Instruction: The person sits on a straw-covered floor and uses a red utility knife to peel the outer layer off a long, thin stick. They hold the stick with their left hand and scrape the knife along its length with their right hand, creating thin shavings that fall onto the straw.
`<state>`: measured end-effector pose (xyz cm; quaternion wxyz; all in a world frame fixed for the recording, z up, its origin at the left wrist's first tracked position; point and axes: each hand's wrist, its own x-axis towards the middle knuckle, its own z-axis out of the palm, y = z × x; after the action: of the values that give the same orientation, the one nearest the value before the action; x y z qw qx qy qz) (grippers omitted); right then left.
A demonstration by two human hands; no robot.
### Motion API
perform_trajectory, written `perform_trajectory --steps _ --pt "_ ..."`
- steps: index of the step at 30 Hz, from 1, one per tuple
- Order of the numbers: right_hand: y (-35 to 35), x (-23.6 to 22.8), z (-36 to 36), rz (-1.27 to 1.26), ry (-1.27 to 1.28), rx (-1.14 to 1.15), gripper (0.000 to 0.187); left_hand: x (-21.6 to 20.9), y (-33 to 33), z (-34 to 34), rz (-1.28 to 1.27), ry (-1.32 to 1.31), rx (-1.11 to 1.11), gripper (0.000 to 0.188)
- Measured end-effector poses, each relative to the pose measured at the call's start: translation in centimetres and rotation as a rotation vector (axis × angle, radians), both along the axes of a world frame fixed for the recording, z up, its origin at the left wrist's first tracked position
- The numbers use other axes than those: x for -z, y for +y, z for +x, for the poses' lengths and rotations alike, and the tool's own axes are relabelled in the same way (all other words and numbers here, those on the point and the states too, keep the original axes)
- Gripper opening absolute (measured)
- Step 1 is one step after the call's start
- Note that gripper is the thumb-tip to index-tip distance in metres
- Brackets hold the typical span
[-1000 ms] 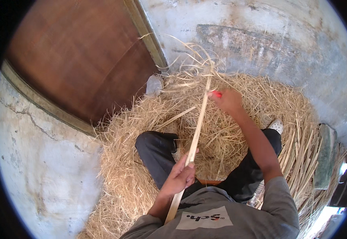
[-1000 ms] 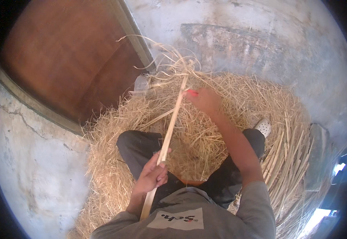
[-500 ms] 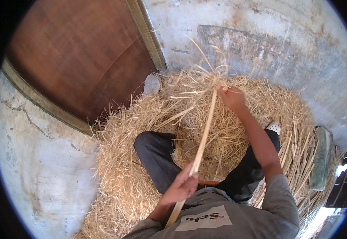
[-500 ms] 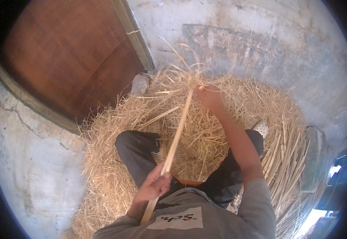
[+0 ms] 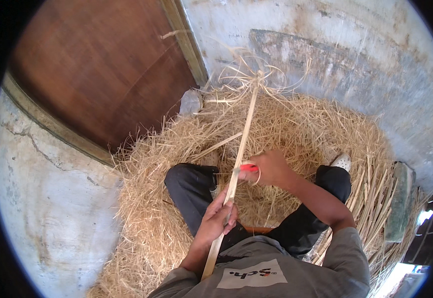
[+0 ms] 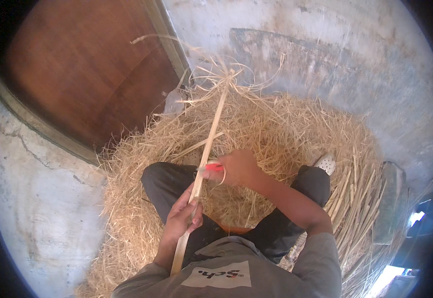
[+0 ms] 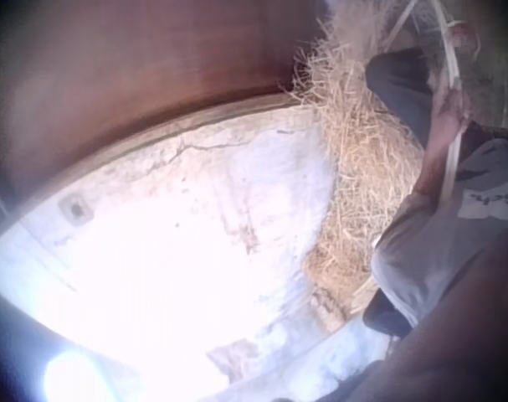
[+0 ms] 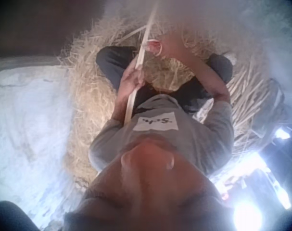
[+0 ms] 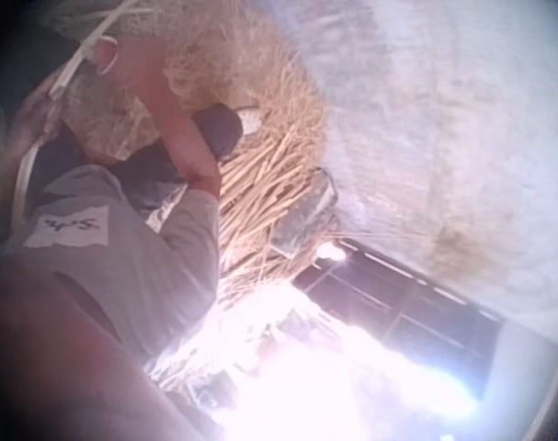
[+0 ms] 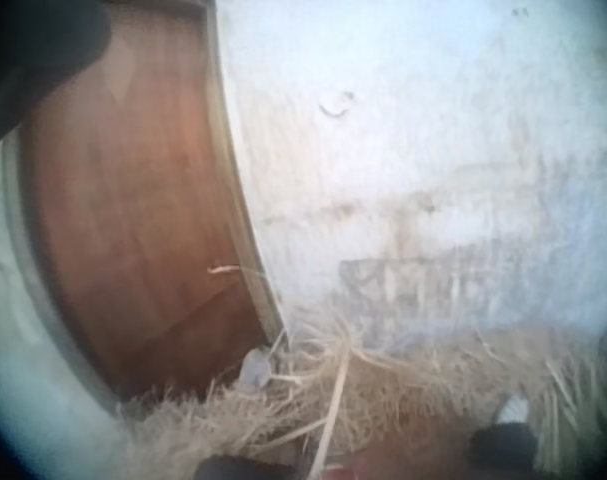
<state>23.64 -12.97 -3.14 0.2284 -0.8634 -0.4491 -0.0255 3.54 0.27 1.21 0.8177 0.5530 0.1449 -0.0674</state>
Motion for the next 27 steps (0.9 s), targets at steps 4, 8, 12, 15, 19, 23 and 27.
perform_trajectory --steps 4,8,12,15,19,23,27 --pt "0.4 0.5 -0.2 0.095 -0.135 -0.054 0.069 0.3 -0.4 -0.6 -0.063 0.000 -0.018 0.052" --pt "0.2 1.3 3.0 0.145 -0.162 0.084 0.073 -0.2 -0.9 0.1 -0.067 0.017 -0.006 0.053" --pt "0.6 0.6 3.5 0.080 -0.165 0.108 0.071 0.0 -0.7 0.0 -0.080 0.023 -0.012 0.053" --pt "1.4 3.8 6.3 0.322 -0.177 0.221 0.076 -0.4 -1.2 -0.3 -0.060 0.042 -0.017 0.053" --pt "0.0 0.6 9.2 0.082 0.030 0.373 0.080 -0.3 -1.2 -1.3 -0.095 0.043 0.055 0.053" --pt "-0.4 0.9 7.0 0.065 0.082 0.351 0.079 -0.1 -1.3 -1.7 -0.077 0.016 0.067 0.054" --pt "0.1 0.3 7.1 0.406 0.106 0.297 0.076 -0.3 -1.3 -2.2 -0.069 -0.014 0.120 0.058"
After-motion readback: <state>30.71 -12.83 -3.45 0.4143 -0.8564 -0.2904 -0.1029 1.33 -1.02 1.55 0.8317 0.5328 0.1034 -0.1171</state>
